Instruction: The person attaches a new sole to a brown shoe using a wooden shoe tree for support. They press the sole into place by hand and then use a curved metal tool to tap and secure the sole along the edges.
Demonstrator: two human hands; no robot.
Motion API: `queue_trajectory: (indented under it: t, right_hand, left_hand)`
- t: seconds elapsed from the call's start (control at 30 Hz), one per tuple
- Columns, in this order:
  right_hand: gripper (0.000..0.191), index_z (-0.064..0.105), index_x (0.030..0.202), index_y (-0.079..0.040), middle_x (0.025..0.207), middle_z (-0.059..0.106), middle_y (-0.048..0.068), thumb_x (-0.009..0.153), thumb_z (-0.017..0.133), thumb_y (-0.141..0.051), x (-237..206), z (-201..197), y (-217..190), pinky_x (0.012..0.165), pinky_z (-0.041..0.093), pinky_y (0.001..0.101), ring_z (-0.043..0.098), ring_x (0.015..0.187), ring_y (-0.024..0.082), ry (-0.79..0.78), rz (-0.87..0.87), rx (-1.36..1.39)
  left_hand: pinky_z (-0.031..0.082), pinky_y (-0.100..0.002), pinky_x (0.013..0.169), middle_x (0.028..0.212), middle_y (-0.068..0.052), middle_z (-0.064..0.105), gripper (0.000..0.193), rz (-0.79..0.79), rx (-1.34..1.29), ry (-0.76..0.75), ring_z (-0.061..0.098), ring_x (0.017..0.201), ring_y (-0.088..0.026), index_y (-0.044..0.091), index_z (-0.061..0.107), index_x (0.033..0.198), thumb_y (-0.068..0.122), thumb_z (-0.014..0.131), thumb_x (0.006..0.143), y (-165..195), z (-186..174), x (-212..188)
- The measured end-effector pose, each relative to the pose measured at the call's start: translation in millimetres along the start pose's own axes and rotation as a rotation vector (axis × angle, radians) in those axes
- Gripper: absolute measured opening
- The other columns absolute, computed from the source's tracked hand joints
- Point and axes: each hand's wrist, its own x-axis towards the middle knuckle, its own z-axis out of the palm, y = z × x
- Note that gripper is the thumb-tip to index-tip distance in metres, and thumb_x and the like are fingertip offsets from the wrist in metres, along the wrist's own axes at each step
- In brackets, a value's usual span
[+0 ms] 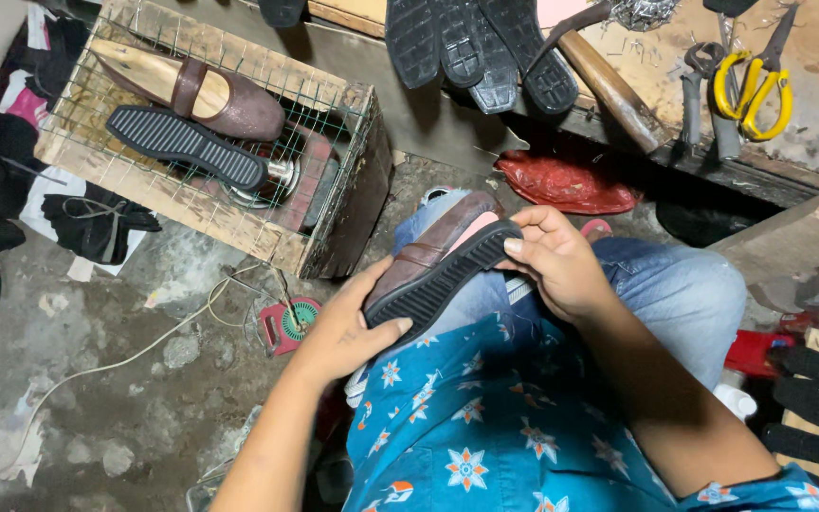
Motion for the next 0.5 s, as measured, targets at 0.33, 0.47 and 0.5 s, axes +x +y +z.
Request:
queue_trajectory:
  t: [0.33, 0.47, 0.5]
  right_hand:
    - [0.026, 0.056, 0.122, -0.003, 0.112, 0.069, 0.007, 0.098, 0.063, 0.002, 9, 4, 1, 0.095, 0.051, 0.0305, 0.065, 0.103, 0.014, -0.021, -0.093, -0.136]
    - [0.027, 0.058, 0.124, -0.002, 0.112, 0.069, 0.006, 0.098, 0.064, 0.001, 15, 14, -2, 0.095, 0.051, 0.0294, 0.064, 0.103, 0.013, 0.03, -0.12, -0.198]
    - [0.028, 0.059, 0.125, -0.001, 0.113, 0.069, 0.007, 0.098, 0.064, 0.002, 15, 19, -6, 0.096, 0.051, 0.0298, 0.064, 0.103, 0.013, 0.031, -0.131, -0.203]
  left_hand:
    - [0.043, -0.041, 0.106, 0.139, -0.026, 0.058, 0.102, -0.137, 0.405, -0.082, 0.057, 0.128, -0.039, 0.002, 0.038, 0.152, 0.051, 0.079, 0.073, 33, 17, 53]
    - [0.046, -0.04, 0.102, 0.133, -0.025, 0.064, 0.091, -0.107, 0.282, -0.006, 0.062, 0.123, -0.035, 0.0, 0.047, 0.146, 0.043, 0.084, 0.075, 34, 17, 49]
    - [0.049, -0.037, 0.1, 0.129, -0.022, 0.068, 0.088, -0.173, 0.183, 0.002, 0.066, 0.119, -0.03, 0.001, 0.049, 0.143, 0.04, 0.084, 0.073, 36, 18, 47]
